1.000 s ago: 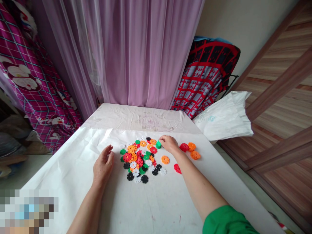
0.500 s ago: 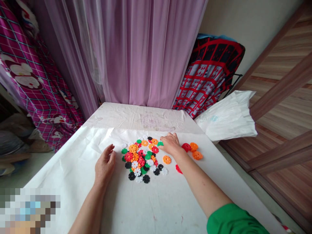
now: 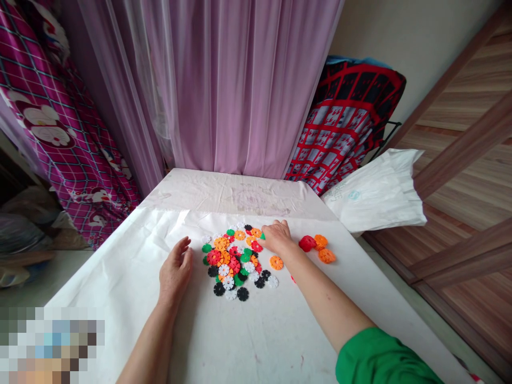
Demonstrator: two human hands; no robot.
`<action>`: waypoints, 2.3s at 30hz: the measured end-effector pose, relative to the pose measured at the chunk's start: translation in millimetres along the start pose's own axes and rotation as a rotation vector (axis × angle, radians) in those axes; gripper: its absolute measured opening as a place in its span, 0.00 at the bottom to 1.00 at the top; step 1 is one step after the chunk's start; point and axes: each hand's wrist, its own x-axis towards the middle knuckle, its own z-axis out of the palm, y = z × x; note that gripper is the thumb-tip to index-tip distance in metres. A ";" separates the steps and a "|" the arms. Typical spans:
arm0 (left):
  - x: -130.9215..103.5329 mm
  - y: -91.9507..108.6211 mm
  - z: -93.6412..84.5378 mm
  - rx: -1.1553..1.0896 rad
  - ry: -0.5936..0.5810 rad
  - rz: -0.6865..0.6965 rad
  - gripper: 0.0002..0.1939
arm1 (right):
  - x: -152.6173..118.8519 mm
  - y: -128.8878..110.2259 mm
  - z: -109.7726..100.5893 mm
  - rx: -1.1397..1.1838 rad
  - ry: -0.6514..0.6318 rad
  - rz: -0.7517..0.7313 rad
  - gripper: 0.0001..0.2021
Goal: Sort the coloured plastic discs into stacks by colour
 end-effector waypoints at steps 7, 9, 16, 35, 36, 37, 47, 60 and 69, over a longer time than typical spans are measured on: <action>0.5 -0.3 -0.5 0.002 -0.016 -0.019 0.21 | 2.7 -2.7 -0.8 0.007 -0.041 0.018 0.12; 0.3 -0.1 -0.5 0.006 -0.019 -0.017 0.21 | 2.6 -1.6 -0.8 0.009 -0.047 0.013 0.12; 0.8 -1.1 -0.3 0.012 -0.013 -0.014 0.21 | -0.2 4.2 -4.1 0.030 -0.028 0.007 0.14; 3.5 -7.2 1.0 0.015 0.000 0.015 0.20 | -22.1 -25.5 24.5 0.458 0.061 -0.290 0.13; 3.3 -6.8 1.0 0.013 0.001 0.015 0.20 | -22.2 -26.7 24.7 0.472 0.062 -0.284 0.14; 3.1 -6.3 0.9 0.012 0.001 0.012 0.20 | -22.1 -26.9 24.3 0.480 0.069 -0.277 0.16; 1.5 -3.2 -0.5 0.026 0.001 0.005 0.19 | -14.6 50.0 0.1 0.452 0.241 0.010 0.18; 3.0 -6.7 0.2 0.029 0.004 0.013 0.20 | -3.8 35.4 9.4 0.364 0.116 -0.112 0.17; 3.4 -8.2 1.6 0.019 0.009 0.028 0.20 | -10.9 38.8 14.4 0.372 0.214 -0.117 0.13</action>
